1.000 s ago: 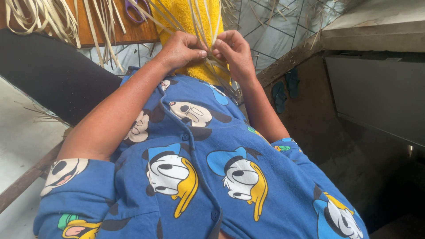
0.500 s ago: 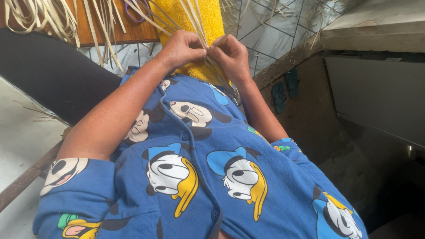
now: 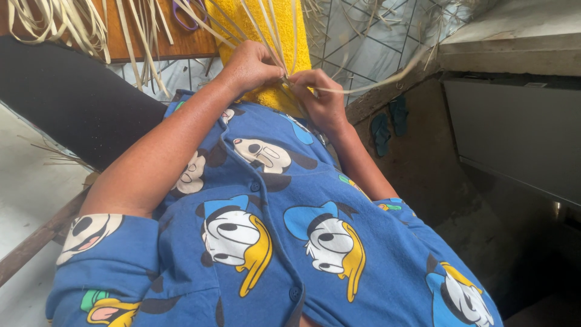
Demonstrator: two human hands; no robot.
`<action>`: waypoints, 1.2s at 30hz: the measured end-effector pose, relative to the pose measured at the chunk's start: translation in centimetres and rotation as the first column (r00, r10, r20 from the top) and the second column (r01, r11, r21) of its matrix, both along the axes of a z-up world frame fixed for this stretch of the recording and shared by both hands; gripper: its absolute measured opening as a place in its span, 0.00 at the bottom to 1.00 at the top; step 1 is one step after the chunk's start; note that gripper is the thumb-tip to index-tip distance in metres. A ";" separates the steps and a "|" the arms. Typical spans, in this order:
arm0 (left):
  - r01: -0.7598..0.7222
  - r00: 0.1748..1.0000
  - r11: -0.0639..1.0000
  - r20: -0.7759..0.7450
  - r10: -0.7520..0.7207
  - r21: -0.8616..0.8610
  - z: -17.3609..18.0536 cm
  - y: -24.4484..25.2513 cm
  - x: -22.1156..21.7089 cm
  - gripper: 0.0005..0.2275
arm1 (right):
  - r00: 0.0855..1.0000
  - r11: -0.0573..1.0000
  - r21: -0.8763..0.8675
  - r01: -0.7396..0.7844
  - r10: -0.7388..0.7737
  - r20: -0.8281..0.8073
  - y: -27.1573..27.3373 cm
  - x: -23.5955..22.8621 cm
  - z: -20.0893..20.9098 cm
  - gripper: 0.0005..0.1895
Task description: Weaving and braiding natural fibers around a yellow cylindrical core
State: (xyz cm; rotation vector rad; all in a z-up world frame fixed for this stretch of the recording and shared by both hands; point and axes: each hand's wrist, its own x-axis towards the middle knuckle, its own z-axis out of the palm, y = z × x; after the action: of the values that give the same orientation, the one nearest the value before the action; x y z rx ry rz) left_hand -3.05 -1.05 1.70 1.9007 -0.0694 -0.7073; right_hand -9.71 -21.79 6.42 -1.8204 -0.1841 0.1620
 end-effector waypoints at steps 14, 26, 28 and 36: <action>-0.068 0.989 0.957 -0.143 0.028 -0.282 -4.9 0.2 0.4 0.10 | 0.971 0.997 -0.044 -0.064 0.073 0.229 0.7 1.9 -0.9 0.08; -0.689 0.628 0.697 0.643 0.439 0.197 -9.2 22.0 7.4 0.06 | 0.902 0.884 0.338 0.322 -0.179 -0.392 -0.8 3.2 -2.8 0.07; -0.689 0.649 0.688 0.617 0.445 0.228 -9.7 21.3 8.1 0.06 | 0.906 0.877 0.357 0.321 -0.176 -0.384 -0.9 3.7 -3.0 0.08; -0.373 0.893 0.560 0.449 0.001 0.740 -10.8 17.6 8.1 0.03 | 0.904 0.852 0.394 0.344 -0.187 -0.384 -1.4 4.4 -2.2 0.08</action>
State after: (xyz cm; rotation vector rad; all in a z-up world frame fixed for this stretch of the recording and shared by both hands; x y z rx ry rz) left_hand 5.02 16.51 -9.07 2.8915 0.2609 -0.1411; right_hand -5.29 -23.23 4.25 -1.3048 0.2609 0.2059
